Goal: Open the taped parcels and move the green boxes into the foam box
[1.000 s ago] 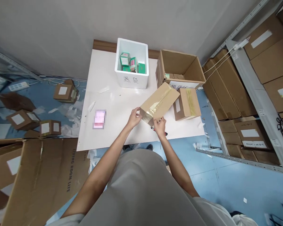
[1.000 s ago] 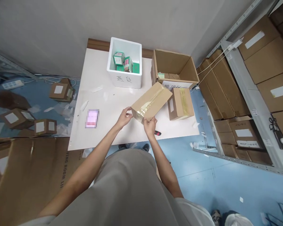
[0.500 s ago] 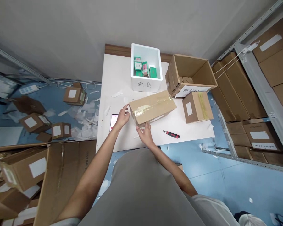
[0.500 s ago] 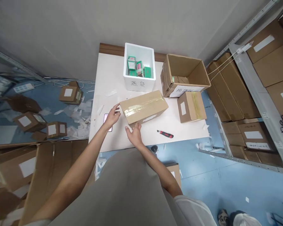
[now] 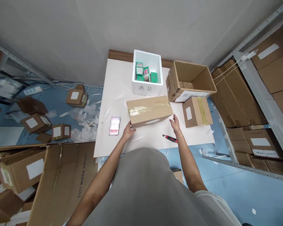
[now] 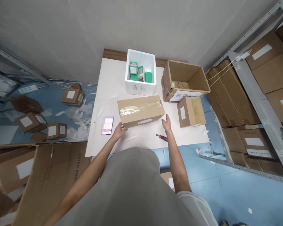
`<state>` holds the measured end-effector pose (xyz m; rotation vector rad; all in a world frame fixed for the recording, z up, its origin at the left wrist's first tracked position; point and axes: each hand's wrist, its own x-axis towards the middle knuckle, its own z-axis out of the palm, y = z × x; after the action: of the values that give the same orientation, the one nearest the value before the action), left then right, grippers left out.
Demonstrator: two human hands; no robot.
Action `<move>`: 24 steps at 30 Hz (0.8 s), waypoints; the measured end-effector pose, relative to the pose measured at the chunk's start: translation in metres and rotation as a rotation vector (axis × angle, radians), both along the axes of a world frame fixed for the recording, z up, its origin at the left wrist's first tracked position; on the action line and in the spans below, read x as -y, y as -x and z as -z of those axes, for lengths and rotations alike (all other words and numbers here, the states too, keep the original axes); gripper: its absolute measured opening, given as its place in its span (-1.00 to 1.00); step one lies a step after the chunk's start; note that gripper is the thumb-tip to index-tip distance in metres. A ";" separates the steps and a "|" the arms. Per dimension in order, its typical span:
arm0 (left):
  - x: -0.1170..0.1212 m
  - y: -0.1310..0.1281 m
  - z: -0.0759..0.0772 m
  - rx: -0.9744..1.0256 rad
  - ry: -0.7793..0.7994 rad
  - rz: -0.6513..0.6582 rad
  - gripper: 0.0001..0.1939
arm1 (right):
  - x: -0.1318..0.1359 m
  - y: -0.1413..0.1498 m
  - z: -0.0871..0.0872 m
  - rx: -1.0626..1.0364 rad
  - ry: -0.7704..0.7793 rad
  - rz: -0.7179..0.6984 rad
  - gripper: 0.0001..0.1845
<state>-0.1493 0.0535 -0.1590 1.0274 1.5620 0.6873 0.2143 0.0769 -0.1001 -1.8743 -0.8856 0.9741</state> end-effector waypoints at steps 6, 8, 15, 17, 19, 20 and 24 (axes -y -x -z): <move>0.013 0.003 0.009 -0.050 0.015 -0.064 -0.16 | 0.017 0.013 0.034 -0.063 -0.035 -0.136 -0.17; 0.024 0.006 0.013 -0.067 0.024 -0.095 -0.20 | 0.037 0.010 0.045 -0.072 -0.032 -0.151 -0.20; 0.080 0.009 0.021 -0.108 0.054 -0.186 -0.36 | 0.127 -0.001 0.071 -0.099 -0.052 -0.157 -0.32; 0.096 0.008 0.021 -0.106 0.052 -0.204 -0.37 | 0.147 -0.008 0.075 -0.112 -0.061 -0.159 -0.33; 0.109 0.006 0.023 -0.103 0.056 -0.223 -0.37 | 0.160 -0.017 0.080 -0.122 -0.048 -0.190 -0.34; 0.115 0.004 0.024 -0.100 0.065 -0.232 -0.37 | 0.163 -0.022 0.082 -0.122 -0.033 -0.211 -0.33; 0.128 -0.008 0.032 -0.078 0.111 -0.258 -0.35 | 0.157 -0.032 0.098 -0.127 0.019 -0.282 -0.25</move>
<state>-0.1410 -0.0745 -0.1912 0.7868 1.8001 0.7336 0.2466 -0.0803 -0.1977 -1.7112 -1.0855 1.2609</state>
